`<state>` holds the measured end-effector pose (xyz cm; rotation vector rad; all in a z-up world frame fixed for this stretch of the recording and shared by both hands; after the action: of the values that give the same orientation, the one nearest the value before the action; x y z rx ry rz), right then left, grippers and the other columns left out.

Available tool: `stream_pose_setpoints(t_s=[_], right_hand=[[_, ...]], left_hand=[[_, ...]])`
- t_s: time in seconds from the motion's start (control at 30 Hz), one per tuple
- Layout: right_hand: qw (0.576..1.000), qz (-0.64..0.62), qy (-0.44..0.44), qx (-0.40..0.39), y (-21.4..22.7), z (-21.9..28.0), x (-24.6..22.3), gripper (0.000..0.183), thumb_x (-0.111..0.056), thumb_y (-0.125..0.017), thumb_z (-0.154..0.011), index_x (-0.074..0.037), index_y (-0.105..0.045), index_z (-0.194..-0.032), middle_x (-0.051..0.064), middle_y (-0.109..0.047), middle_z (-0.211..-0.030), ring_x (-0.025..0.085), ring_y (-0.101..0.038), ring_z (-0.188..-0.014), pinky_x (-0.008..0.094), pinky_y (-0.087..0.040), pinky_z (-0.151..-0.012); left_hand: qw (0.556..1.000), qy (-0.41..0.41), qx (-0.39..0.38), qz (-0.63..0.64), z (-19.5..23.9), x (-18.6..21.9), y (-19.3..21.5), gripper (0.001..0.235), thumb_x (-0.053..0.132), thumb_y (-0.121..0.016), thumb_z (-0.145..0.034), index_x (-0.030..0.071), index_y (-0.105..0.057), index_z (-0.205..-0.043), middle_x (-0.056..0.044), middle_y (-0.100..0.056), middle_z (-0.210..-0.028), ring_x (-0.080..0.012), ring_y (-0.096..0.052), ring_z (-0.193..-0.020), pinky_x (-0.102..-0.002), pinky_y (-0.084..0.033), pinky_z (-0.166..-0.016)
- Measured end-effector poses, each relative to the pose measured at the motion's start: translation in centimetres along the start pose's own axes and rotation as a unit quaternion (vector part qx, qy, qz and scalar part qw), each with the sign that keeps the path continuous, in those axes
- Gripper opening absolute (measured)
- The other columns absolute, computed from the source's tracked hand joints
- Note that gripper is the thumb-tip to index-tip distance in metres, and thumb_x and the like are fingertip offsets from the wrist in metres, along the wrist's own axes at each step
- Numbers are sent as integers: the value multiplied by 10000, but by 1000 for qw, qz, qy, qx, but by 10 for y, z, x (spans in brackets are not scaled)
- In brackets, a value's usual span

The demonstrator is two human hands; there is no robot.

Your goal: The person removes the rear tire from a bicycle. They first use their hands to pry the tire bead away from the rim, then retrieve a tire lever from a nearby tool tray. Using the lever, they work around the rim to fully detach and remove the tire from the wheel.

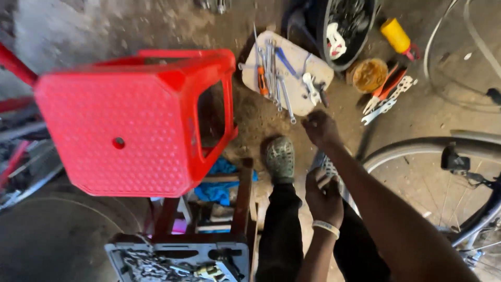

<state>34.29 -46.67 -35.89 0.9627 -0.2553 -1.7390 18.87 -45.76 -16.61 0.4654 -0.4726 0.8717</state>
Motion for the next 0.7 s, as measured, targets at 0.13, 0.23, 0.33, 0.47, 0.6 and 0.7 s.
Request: stream_pose_setpoints(t_s=[0.13,0.23,0.33,0.47,0.6,0.7], right_hand=[[1000,3,16,-13,-8,-46,-10,417,-444,-715,-890,-117,-732,-1148,130,-766,-1057,333,-716,-1011,468,-545,-833],[999,28,8,-26,-35,-53,-10,401,-455,-698,-903,-138,-730,-1145,90,-768,-1038,322,-713,-993,480,-547,-806],[998,-15,-57,-26,-59,-65,-9,398,-432,-663,-905,-184,-657,-1217,49,-778,-1068,295,-727,-993,452,-553,-817],[990,-20,-112,-81,-58,-31,-57,624,-414,-573,-1003,-121,-348,-1507,78,-746,-1214,399,-660,-1180,530,-558,-905],[986,-44,-112,-112,-66,-18,-59,844,-399,-571,-978,-147,-110,-1638,120,-714,-1275,392,-645,-1214,580,-505,-1002],[983,37,-109,-144,-69,-21,-52,953,-506,-585,-962,-206,-14,-1663,283,-621,-1306,477,-632,-1153,570,-531,-874]], left_hand=[[999,5,41,29,-21,21,-2,269,128,-693,-891,132,-641,-1155,-49,-756,-1075,-174,-762,-965,-294,-631,-825],[996,2,76,47,-22,41,16,277,143,-677,-899,111,-655,-1173,-58,-785,-1058,-166,-776,-914,-283,-618,-780],[990,3,122,68,-33,42,26,263,121,-678,-880,79,-683,-1140,-87,-810,-1063,-188,-797,-940,-298,-625,-818],[979,-25,181,86,-31,47,30,170,133,-706,-835,67,-745,-987,-65,-795,-1042,-189,-767,-1006,-330,-645,-890],[970,50,193,139,-29,48,22,215,96,-703,-806,19,-745,-1002,-101,-815,-1020,-199,-784,-978,-334,-652,-852],[970,37,178,159,-30,47,14,262,154,-719,-817,25,-723,-1045,-120,-805,-1047,-217,-772,-1006,-346,-647,-859]])
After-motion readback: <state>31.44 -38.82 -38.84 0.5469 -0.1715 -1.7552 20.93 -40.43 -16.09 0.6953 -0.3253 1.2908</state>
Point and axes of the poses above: each hand's wrist, its own z-axis away from the middle knuckle, its own y-axis out of the back of the hand, x = y × z, the point moved 7 cm from there along -z, towards the middle knuckle
